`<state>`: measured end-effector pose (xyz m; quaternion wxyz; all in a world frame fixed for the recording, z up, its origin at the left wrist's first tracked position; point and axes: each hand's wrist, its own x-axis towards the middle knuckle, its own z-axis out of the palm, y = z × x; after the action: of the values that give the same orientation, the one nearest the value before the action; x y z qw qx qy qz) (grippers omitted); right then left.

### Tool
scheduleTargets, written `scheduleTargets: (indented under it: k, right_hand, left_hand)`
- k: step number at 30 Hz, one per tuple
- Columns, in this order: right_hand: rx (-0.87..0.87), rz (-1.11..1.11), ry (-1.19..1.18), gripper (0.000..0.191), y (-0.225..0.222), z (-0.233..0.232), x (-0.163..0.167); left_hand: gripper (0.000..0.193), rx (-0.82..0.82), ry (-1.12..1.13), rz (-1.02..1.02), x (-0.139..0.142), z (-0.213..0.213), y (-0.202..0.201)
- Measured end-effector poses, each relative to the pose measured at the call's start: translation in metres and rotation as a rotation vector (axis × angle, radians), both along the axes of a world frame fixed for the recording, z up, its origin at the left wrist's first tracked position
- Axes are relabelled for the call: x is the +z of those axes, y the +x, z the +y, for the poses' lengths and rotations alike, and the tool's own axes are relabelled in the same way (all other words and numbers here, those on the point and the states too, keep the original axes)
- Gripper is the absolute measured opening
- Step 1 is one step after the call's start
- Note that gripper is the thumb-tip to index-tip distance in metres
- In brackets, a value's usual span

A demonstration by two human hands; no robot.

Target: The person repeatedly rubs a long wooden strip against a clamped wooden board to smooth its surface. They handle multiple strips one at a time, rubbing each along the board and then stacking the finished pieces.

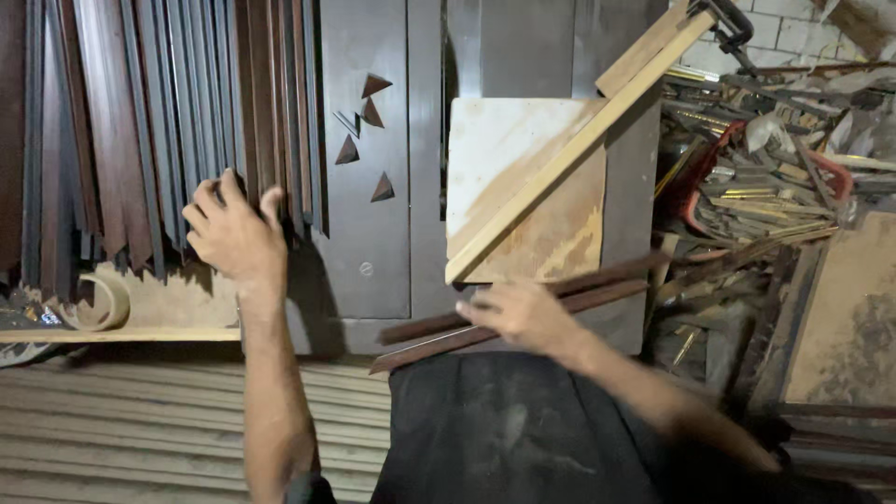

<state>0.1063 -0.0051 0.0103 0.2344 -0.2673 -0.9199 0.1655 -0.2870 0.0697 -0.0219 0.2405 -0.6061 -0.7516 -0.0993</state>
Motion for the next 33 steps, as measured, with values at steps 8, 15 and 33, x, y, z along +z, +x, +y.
scheduleTargets:
  k: [8,15,33]
  right_hand:
    - [-0.141,0.109,-0.162,0.031,0.009,-0.005,-0.005]
    - [-0.248,0.129,-0.223,0.028,0.026,-0.007,0.005]
    - [-0.482,-0.516,0.199,0.007,0.048,0.132,-0.002]
  left_hand:
    - [0.039,0.106,-0.166,-0.091,0.005,0.018,0.027]
    - [0.027,0.294,-0.133,-0.275,0.032,0.0,0.035]
    - [0.031,-0.24,-0.399,-1.104,0.022,-0.083,0.18]
